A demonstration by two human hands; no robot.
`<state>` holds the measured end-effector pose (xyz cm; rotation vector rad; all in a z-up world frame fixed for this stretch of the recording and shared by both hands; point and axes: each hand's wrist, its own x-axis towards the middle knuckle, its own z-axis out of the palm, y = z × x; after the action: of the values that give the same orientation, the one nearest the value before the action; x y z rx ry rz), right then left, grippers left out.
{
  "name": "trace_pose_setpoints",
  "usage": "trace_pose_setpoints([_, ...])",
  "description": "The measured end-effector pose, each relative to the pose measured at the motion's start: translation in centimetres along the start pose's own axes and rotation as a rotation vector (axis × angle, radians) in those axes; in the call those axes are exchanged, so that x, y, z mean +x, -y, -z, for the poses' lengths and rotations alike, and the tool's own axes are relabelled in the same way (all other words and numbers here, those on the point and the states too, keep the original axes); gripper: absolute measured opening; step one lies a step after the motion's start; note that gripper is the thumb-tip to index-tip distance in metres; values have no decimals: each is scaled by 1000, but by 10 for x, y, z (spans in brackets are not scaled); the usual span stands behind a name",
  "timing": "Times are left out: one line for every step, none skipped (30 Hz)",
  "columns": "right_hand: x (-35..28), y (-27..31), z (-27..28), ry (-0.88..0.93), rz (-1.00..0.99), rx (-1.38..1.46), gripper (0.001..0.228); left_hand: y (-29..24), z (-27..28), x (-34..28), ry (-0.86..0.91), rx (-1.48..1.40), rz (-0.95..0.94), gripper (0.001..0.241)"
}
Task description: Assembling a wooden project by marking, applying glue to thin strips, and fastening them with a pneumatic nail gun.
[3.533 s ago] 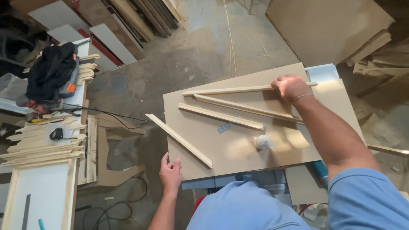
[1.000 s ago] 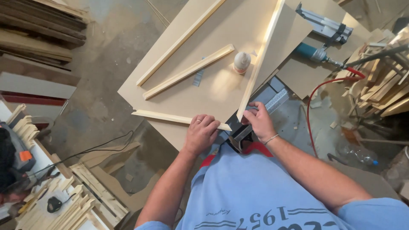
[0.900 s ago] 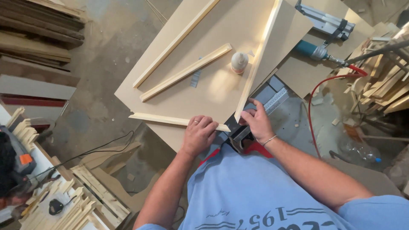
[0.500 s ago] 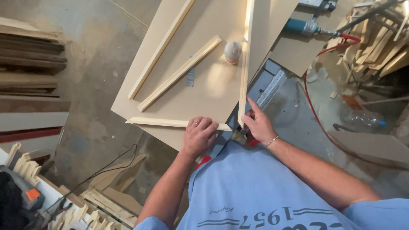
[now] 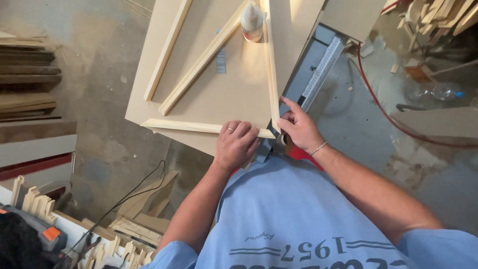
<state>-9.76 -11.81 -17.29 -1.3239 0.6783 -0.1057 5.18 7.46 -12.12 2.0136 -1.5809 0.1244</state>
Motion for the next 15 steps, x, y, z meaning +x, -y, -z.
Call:
trace_pose_setpoints([-1,-1,-1,-1,13,24,69,-2,1,1,-20,13,0,10])
trace_pose_setpoints([1,-2,-2,0,32,47,70,-3,3,4,-45,29,-3,8])
trace_pose_setpoints([0,-5,-4,-8,27,55,70,-2,1,3,-35,24,-7,8])
trace_pose_setpoints([-1,-8,-5,-22,32,63,63,-3,-1,2,-49,35,-6,10])
trace_pose_setpoints([-1,-11,-6,-37,37,70,56,-3,-2,0,-63,45,-5,13])
trace_pose_setpoints([-2,-15,-6,-38,33,73,56,-3,-3,0,-59,43,-4,13])
trace_pose_setpoints([-2,-18,-7,-58,49,66,53,-4,-4,0,-66,48,-1,13])
trace_pose_setpoints([-3,-20,-8,-75,64,59,49,-4,-3,0,-73,54,4,13])
trace_pose_setpoints([-6,-21,-9,-74,58,60,49,-5,-2,-1,-69,52,8,13])
trace_pose_setpoints([-6,-21,-10,-105,74,48,46,-5,-3,0,-78,47,13,13])
trace_pose_setpoints([-7,-22,-10,-135,89,36,42,-5,-3,1,-87,41,19,14])
trace_pose_setpoints([-8,-19,-12,-136,90,36,42,-5,-5,2,-87,41,18,14])
trace_pose_setpoints([-9,-16,-13,-161,91,26,40,-4,-6,4,-106,49,17,13])
trace_pose_setpoints([-13,-15,-16,-185,84,17,38,-5,-7,2,-118,56,20,12])
trace_pose_setpoints([-17,-17,-19,-185,77,19,38,-7,-7,0,-112,53,24,12])
